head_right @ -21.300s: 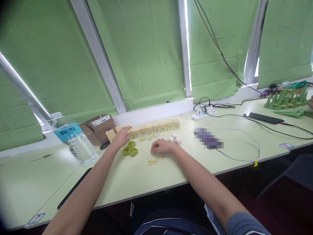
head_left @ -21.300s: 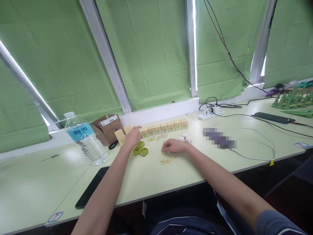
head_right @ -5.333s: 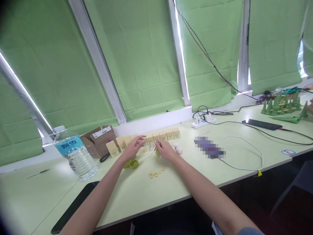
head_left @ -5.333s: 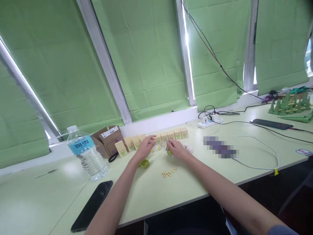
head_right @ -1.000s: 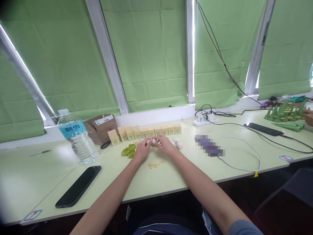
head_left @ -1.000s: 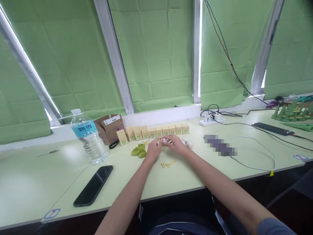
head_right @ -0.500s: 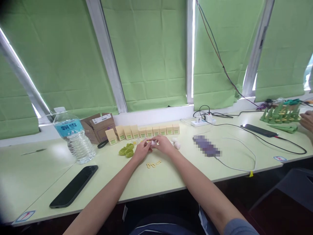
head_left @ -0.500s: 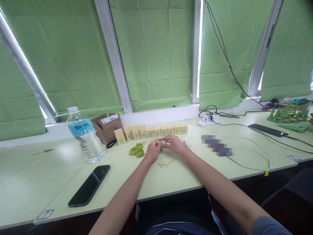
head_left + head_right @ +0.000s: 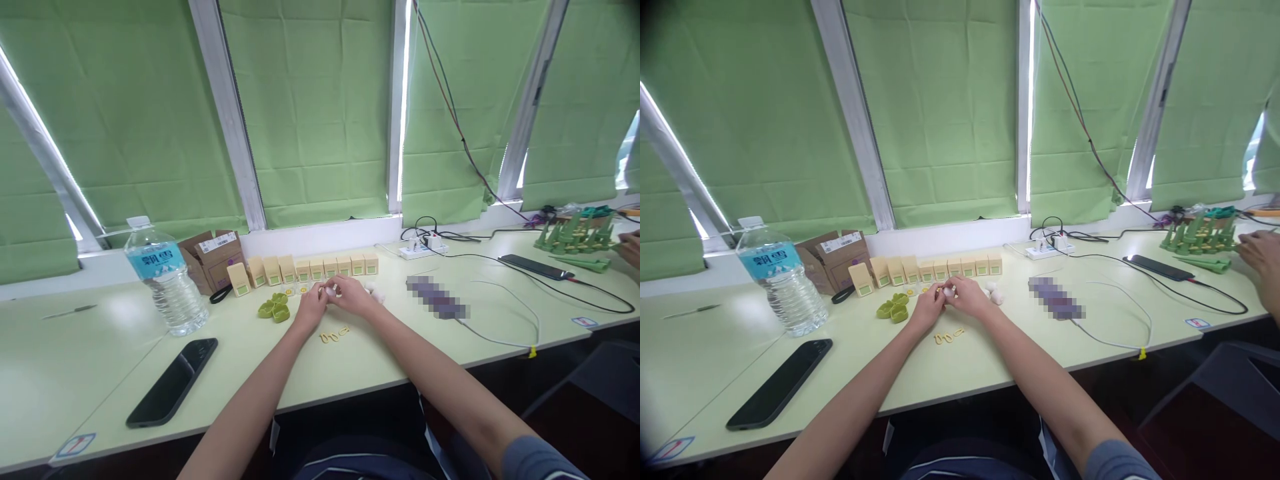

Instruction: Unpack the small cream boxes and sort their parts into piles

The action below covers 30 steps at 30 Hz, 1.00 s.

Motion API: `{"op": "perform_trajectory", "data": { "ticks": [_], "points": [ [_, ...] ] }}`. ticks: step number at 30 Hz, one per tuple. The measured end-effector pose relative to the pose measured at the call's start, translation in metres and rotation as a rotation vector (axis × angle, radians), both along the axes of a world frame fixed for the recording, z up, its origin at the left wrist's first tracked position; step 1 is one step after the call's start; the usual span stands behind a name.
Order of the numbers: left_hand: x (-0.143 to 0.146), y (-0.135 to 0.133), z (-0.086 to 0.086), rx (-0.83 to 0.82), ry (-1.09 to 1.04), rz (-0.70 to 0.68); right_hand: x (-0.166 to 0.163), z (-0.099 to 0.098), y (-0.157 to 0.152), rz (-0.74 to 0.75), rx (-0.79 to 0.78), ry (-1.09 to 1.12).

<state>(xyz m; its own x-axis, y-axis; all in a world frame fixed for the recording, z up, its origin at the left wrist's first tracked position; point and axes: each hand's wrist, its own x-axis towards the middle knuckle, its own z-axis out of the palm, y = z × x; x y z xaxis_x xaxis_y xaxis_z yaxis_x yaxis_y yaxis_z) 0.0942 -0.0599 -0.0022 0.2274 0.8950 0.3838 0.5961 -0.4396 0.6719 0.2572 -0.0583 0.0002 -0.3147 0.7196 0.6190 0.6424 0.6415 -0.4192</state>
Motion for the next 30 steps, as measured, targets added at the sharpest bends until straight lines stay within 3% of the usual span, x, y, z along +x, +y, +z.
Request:
{"op": "perform_trajectory", "data": {
  "ticks": [4,8,11,17,21,25,30],
  "points": [
    [-0.005,0.005,-0.002,-0.055,-0.116,-0.057,-0.001,0.001,-0.001,0.008,-0.022,0.03],
    [-0.015,0.013,-0.005,-0.215,-0.333,-0.124,-0.002,0.003,-0.004,0.051,-0.149,0.227],
    [-0.018,0.017,-0.007,-0.244,-0.388,-0.156,-0.002,0.001,-0.003,0.047,-0.212,0.328],
    [-0.015,0.018,-0.011,-0.249,-0.381,-0.128,0.015,0.002,0.011,-0.089,-0.079,0.417],
    [-0.015,0.021,-0.014,-0.248,-0.377,-0.121,0.042,0.001,0.021,-0.308,0.017,0.232],
    [-0.016,0.022,-0.014,-0.237,-0.356,-0.125,0.058,-0.002,0.023,-0.481,-0.172,-0.044],
    [-0.016,0.015,-0.009,-0.193,-0.265,-0.124,0.05,0.001,0.017,-0.581,-0.328,-0.231]
  ]
}}
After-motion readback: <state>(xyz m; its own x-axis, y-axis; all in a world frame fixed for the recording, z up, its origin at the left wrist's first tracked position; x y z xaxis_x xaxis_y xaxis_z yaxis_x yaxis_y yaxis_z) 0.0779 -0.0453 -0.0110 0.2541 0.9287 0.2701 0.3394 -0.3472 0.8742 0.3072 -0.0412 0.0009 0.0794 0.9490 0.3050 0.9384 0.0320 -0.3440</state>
